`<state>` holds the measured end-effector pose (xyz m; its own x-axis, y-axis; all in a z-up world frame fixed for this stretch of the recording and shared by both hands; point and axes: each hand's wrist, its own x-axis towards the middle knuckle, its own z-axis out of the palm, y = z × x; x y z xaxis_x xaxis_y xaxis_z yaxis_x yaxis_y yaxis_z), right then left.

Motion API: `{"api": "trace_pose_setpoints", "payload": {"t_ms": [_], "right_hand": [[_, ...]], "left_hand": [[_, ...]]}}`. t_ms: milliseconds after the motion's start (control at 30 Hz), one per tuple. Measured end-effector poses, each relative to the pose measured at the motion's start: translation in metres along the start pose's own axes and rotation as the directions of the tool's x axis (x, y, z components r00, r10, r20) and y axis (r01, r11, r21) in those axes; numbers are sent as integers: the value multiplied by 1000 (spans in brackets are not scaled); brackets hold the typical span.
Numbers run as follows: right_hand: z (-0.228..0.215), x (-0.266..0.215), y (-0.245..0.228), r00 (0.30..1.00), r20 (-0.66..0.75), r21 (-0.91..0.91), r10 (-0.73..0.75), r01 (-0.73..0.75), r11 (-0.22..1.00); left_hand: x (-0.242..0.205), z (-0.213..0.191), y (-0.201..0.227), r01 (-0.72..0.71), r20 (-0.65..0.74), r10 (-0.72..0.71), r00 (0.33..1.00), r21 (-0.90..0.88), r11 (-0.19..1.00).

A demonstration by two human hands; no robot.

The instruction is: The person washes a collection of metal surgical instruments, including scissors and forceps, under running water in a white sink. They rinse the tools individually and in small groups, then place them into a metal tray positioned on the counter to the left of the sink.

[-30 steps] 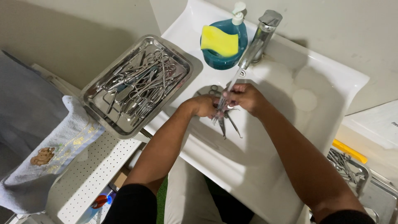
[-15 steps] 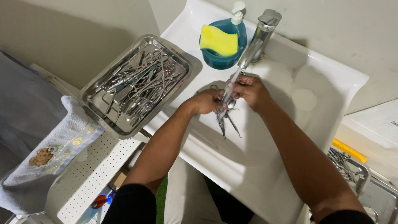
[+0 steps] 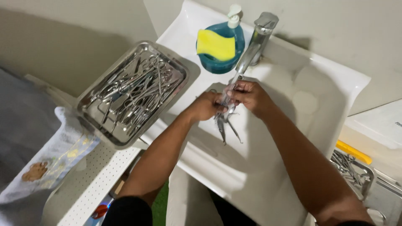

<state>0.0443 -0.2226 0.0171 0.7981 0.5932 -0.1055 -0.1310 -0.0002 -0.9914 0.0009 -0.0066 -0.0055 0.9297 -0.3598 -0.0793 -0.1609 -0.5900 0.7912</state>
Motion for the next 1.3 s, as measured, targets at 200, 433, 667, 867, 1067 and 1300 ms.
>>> {"api": "trace_pose_setpoints", "payload": {"t_ms": [200,433,667,867,1067,1300], "right_hand": [[0,4,8,995,-85,-50,-44,40,998],[9,2,3,998,-50,0,46,-46,999],[10,6,-7,978,-161,-25,133,-139,990],[9,4,-8,988,-104,68,116,-110,992],[8,4,-12,983,-169,79,77,-64,995],[9,4,-12,984,-147,30,105,-102,994]], "left_hand": [[1,5,5,-4,-80,-13,997,-214,977],[-2,2,13,118,-59,-129,990,-162,980],[-9,-18,57,196,-7,-197,980,-76,978],[-10,-12,38,81,-21,-88,996,-223,971],[-6,-11,37,228,42,-229,973,-360,905],[-5,-13,42,280,102,-263,959,-235,931]]}}
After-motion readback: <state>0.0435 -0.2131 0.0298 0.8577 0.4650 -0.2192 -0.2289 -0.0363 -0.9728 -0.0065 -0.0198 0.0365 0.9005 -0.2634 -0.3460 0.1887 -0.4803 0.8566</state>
